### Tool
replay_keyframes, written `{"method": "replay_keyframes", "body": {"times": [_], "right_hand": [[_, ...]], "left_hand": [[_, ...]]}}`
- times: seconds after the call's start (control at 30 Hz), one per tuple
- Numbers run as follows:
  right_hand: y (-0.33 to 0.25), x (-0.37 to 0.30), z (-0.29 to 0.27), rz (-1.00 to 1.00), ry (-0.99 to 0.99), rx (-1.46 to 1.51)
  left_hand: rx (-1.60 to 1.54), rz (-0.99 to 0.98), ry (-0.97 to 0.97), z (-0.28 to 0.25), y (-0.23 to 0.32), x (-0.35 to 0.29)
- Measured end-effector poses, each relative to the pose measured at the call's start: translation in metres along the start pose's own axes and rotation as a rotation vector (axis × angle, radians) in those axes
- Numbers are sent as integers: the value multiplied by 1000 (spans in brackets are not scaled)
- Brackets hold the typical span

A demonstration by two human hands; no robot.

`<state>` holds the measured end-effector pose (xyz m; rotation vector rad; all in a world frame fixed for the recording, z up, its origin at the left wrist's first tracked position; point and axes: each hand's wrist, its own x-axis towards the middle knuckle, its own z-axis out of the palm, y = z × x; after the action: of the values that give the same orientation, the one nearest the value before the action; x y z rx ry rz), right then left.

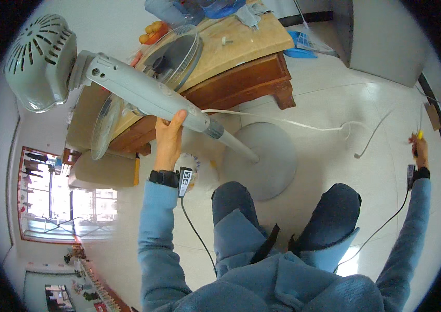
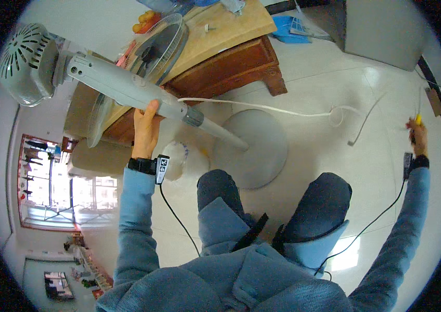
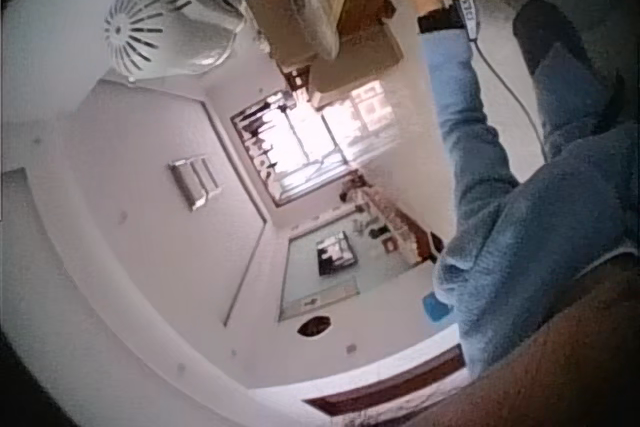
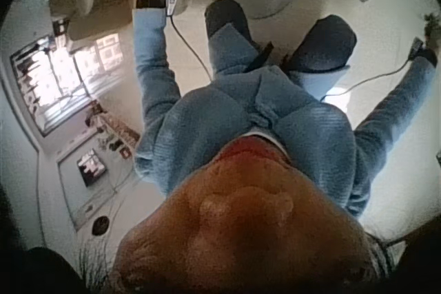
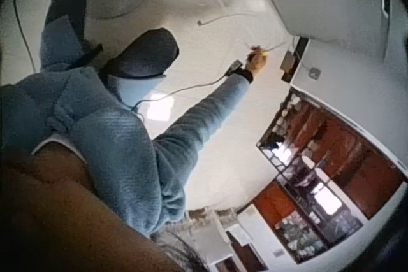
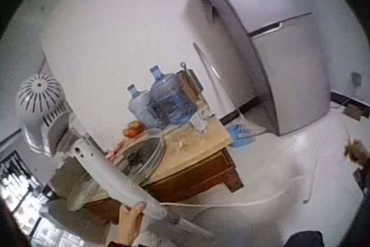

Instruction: The person assembles a standing fan by attaching the motor housing to the stand and tightening multiple screws with a screwdriver. They rotate the fan head to access different screw locations and secure the components together.

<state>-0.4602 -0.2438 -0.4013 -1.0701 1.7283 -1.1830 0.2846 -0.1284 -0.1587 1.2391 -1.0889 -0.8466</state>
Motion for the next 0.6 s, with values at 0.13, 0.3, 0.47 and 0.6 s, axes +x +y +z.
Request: {"method": "replay_keyframes", "body": {"times": [0.13, 0.3, 0.47, 0.6], "right_hand": [[74, 10, 44, 188, -75, 35], [22, 38, 92, -5, -22, -549], [-135, -32, 202, -581, -163, -120], [-200, -152, 351, -323, -894, 143]], "left_hand": [[177, -9, -5, -3, 4, -1], [225, -71, -7, -2, 20, -3], [225, -104, -63, -1, 24, -2], [210, -121, -11, -2, 23, -1]]}}
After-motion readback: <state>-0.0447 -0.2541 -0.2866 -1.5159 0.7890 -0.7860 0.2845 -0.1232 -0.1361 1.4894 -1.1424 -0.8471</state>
